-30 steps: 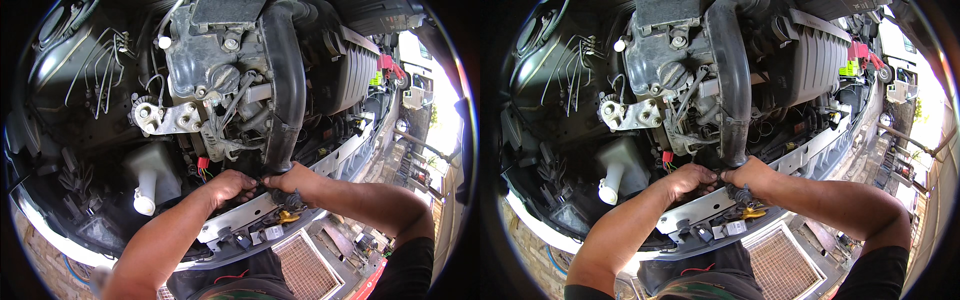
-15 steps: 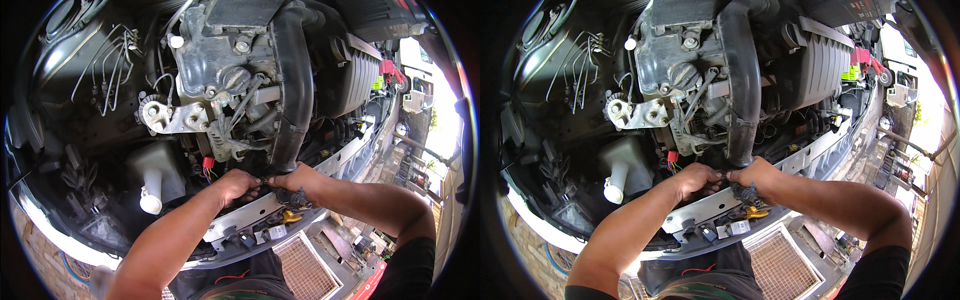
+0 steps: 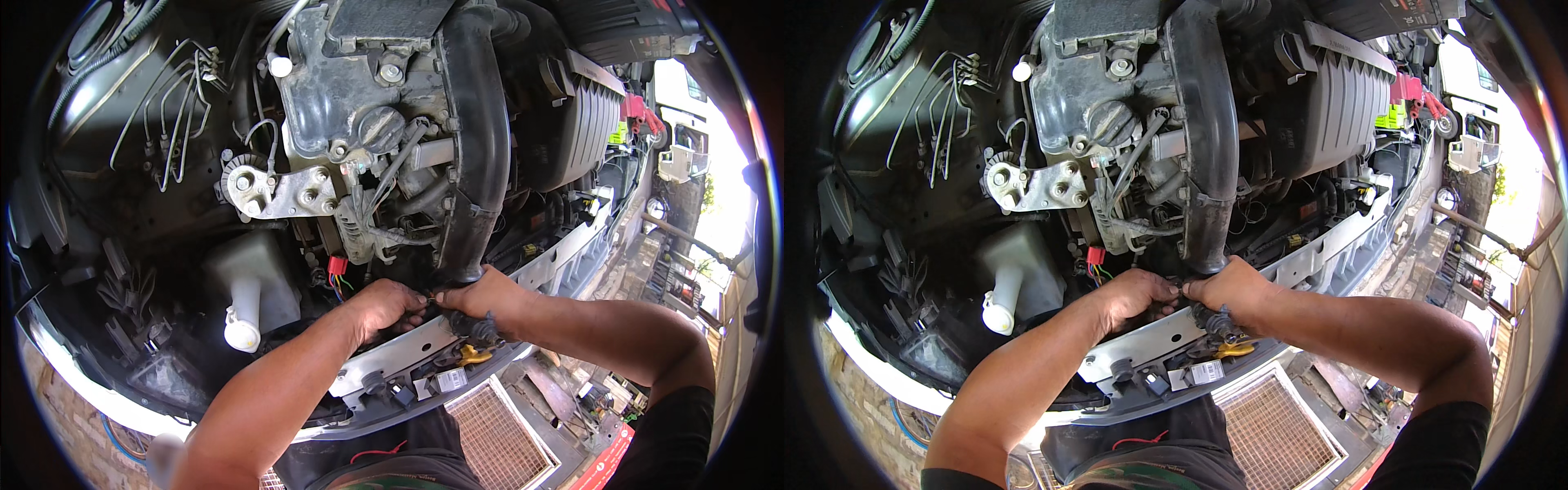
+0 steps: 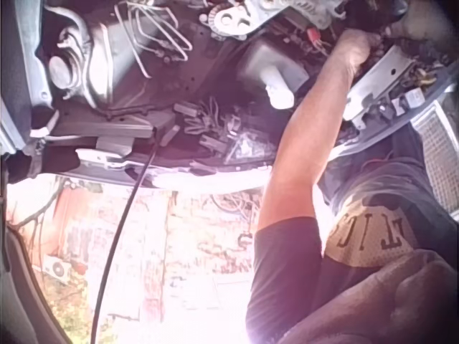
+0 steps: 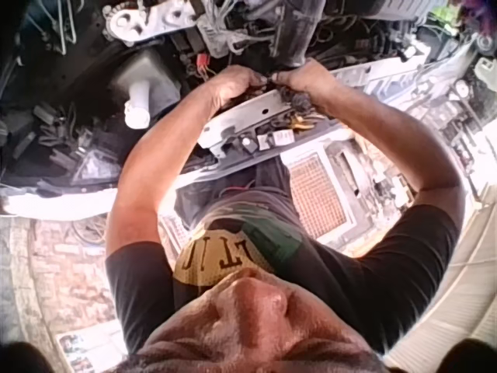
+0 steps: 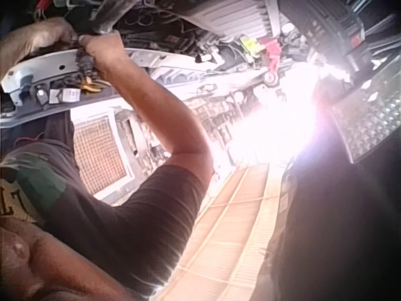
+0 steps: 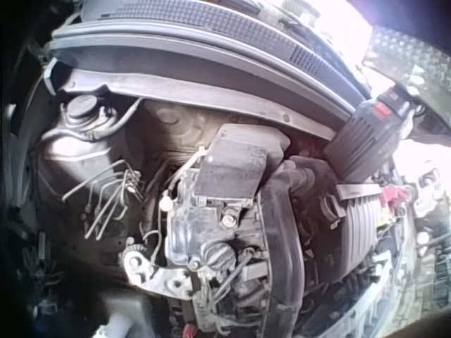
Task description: The person opens the car's hood and uses a flashlight to inspect the fuse box, then manipulates wires and connectors near the engine bay. They handle a red connector and various wiring harnesses, appearing to diagnose or repair an electrical issue.
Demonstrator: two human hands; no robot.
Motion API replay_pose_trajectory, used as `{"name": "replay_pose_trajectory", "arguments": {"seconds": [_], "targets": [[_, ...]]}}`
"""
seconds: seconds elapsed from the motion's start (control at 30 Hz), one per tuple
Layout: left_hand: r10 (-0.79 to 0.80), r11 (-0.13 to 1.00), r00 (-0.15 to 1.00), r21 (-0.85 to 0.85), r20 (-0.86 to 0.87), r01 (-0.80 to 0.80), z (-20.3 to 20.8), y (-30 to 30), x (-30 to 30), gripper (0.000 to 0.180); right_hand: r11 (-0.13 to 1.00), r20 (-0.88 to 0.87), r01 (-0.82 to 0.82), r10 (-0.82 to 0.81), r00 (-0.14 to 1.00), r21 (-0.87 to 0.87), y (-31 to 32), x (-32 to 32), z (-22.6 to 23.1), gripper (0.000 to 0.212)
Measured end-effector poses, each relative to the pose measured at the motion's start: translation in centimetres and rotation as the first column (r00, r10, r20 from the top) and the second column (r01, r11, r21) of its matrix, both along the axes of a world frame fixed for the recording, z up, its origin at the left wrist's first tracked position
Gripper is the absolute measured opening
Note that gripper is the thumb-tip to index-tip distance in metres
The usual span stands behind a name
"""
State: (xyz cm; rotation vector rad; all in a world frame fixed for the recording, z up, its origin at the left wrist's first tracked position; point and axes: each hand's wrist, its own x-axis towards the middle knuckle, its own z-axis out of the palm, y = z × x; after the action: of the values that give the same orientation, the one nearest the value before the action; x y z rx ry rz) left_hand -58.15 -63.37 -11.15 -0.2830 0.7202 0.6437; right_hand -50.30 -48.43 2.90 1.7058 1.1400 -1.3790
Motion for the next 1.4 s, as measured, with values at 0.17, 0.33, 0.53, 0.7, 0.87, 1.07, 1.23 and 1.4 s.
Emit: {"name": "replay_pose_trajectory", "arguments": {"seconds": [0.17,0.33,0.53,0.7,0.87,1.07,1.23,1.4], "targets": [[0.001,0.999,1.0,-0.038,-0.029,-0.002,-0.3,0.2,-0.2,0.017,1.0,0.0,-0.001,0.001,1.0,-0.021,0.2,0.5,-0.2,0.029],[0.022,0.999,1.0,-0.05,-0.008,-0.022,-0.7,-0.2,0.0,0.018,1.0,-0.01,-0.002,0.001,1.0,-0.024,0.1,-0.7,0.4,0.028],[-0.011,1.0,0.999,-0.019,-0.036,0.011,-0.4,0.2,-0.3,0.019,1.0,-0.038,-0.006,0.006,0.999,-0.011,0.1,0.2,-0.1,0.024],[-0.001,1.0,0.999,0.021,-0.045,0.002,-0.2,0.1,-0.4,0.013,0.998,-0.021,0.051,-0.052,0.998,-0.028,0.1,-0.4,0.4,0.024],[-0.122,0.969,0.986,0.2,-0.115,0.143,-1.1,0.5,-1.2,0.021,0.991,-0.035,0.009,-0.014,0.999,-0.136,1.1,0.0,1.4,0.035],[-0.124,0.765,0.851,0.497,-0.51,0.409,-1.1,0.5,-1.3,0.045,0.948,-0.364,-0.253,0.17,0.916,-0.193,1.5,4.6,11.3,0.053],[-0.157,0.684,0.668,0.408,-0.728,0.605,-0.3,1.1,-1.3,0.038,0.952,-0.819,0.301,-0.129,0.559,0.055,-0.4,18.3,22.9,0.071],[-0.192,0.568,0.51,0.329,-0.838,0.755,0.9,1.7,-1.6,0.036,0.765,-0.916,0.606,-0.056,0.397,0.216,-6.8,28.4,27.2,0.069]]}}
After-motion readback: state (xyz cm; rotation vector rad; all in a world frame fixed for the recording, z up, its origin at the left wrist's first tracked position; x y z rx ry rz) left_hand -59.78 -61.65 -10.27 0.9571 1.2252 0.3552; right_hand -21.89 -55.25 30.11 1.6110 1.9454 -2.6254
